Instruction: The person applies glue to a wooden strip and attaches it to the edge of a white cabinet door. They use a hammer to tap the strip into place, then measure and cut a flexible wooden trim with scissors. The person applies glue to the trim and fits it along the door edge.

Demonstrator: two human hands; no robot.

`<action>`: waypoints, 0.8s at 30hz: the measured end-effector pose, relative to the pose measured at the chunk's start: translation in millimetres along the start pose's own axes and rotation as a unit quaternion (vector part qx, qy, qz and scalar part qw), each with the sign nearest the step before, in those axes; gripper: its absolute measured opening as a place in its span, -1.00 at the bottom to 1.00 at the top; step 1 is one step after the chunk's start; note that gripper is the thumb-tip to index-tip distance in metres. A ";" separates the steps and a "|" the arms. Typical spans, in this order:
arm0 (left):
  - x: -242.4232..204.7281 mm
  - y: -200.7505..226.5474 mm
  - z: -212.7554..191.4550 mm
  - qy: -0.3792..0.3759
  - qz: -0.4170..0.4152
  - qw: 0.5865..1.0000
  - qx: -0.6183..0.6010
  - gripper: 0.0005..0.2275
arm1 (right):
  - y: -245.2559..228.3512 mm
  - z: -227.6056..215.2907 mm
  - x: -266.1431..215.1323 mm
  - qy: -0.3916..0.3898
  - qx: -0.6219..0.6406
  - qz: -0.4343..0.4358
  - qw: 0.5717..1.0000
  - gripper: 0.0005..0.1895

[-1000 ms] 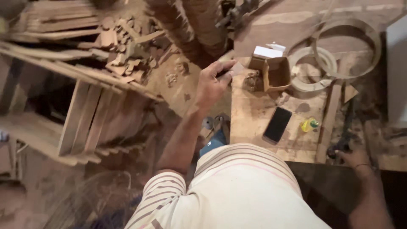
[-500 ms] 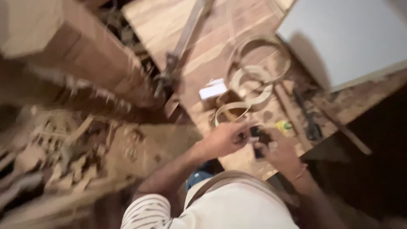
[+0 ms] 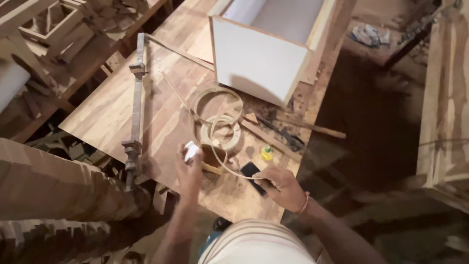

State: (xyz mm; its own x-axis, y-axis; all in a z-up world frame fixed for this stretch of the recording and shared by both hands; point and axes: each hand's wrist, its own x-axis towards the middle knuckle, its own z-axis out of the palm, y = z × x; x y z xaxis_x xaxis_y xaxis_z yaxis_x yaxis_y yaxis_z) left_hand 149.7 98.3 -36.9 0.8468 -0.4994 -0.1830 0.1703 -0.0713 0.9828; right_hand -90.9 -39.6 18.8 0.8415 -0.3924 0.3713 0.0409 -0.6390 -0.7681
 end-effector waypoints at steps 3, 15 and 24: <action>26.8 -22.0 -13.9 -0.142 -0.196 0.937 -0.250 -0.37 | 8.4 8.3 -12.9 -0.036 0.021 0.013 0.999 -0.81; 173.9 15.3 -26.7 -0.288 -0.093 0.876 -0.376 -0.58 | 136.3 47.3 -14.8 0.036 0.210 0.221 0.952 -0.87; 354.1 19.3 -74.9 -0.306 -0.015 0.911 -0.276 -0.92 | 200.4 139.8 63.2 0.280 0.425 0.447 0.735 -0.85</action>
State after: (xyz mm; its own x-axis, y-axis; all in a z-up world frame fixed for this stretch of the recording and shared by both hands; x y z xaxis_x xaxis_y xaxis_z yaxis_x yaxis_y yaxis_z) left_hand 490.6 -15.2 -84.5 0.4274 -0.9040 0.0038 0.5586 0.2674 0.7851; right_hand 45.7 -100.0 -184.6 0.3918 -0.7676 -0.5072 0.1280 0.5914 -0.7962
